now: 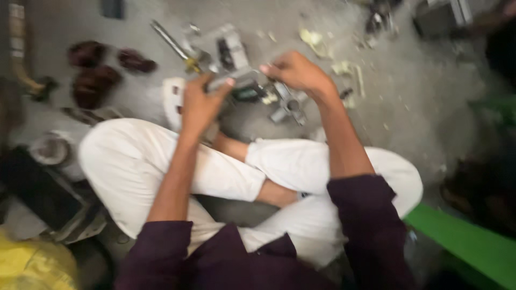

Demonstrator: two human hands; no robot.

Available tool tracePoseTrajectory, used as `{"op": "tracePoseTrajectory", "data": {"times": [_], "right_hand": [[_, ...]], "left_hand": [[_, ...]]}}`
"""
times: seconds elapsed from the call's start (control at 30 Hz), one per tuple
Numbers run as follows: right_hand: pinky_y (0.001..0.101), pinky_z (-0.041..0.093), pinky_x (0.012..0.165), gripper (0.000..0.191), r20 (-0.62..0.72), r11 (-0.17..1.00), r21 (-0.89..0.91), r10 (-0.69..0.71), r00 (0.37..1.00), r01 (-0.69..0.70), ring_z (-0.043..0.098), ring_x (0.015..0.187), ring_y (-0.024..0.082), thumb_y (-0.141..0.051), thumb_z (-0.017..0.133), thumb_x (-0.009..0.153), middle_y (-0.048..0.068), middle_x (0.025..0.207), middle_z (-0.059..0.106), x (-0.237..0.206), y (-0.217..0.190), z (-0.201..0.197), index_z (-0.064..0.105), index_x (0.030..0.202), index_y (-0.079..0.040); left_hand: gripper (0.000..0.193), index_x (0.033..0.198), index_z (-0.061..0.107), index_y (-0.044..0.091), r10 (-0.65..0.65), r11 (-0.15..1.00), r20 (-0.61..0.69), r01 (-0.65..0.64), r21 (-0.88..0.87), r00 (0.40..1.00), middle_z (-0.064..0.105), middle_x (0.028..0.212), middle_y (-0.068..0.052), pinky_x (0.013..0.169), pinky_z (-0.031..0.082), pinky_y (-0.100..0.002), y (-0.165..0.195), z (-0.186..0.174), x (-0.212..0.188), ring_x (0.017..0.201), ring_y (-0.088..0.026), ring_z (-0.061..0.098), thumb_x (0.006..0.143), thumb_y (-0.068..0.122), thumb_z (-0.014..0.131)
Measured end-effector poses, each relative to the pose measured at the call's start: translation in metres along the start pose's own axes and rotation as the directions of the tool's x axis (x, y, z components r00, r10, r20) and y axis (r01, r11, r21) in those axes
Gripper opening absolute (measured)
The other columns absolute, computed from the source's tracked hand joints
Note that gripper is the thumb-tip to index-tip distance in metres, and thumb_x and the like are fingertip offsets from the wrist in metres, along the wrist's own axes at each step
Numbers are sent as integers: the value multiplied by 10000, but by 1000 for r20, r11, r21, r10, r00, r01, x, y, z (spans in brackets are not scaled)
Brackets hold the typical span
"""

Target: The person sits on the floor of a workshop and works on small motor assemblies, pulling components apart by hand and using pliers to grip and remove parts. They handle copper wire coils, metal housings, screws and mounting brackets, setting pieces aside on the floor as they work.

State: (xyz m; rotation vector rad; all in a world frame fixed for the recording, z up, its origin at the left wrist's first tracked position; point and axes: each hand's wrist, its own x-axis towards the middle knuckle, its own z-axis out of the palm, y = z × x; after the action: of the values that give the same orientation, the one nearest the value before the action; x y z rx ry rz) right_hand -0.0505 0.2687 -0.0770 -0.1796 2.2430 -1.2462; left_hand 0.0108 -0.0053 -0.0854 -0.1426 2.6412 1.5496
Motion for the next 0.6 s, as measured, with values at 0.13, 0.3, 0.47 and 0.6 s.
{"op": "tracePoseTrajectory", "data": {"times": [0.13, 0.3, 0.47, 0.6], "right_hand": [[279, 392, 574, 346, 58, 952, 213, 214, 975, -221, 486, 642, 85, -382, 708, 971, -47, 706, 590, 7, 10, -4, 738, 907, -43], [311, 525, 779, 358, 31, 940, 293, 172, 985, -173, 665, 865, 117, -250, 751, 855, -5, 965, 756, 18, 1, -15, 765, 1166, -72], [325, 535, 727, 273, -3, 963, 229, 148, 989, -143, 709, 766, 163, -173, 788, 823, 76, 837, 785, 29, -22, -11, 810, 1065, -50], [304, 571, 711, 245, -37, 980, 186, -65, 997, 71, 686, 743, 123, -124, 804, 820, 54, 838, 789, 29, -27, 2, 825, 1038, -15]], "left_hand": [[672, 1231, 687, -41, -134, 978, -52, 123, -168, 990, 748, 1162, -219, 940, 544, -377, -10, 13, 7, 1072, -297, 719, 789, 443, 837], [683, 1312, 618, 3, -158, 939, -248, 68, -336, 956, 737, 1128, -145, 883, 544, -349, 2, 0, 20, 1002, -231, 707, 776, 349, 863], [523, 1179, 670, 49, -294, 895, -276, 163, -415, 915, 758, 1001, -124, 825, 561, -381, 24, -17, 34, 916, -261, 724, 773, 330, 840], [457, 1150, 689, 44, -311, 908, -280, 197, -371, 908, 772, 982, -159, 830, 553, -404, 30, -19, 32, 898, -303, 727, 825, 355, 773]]}}
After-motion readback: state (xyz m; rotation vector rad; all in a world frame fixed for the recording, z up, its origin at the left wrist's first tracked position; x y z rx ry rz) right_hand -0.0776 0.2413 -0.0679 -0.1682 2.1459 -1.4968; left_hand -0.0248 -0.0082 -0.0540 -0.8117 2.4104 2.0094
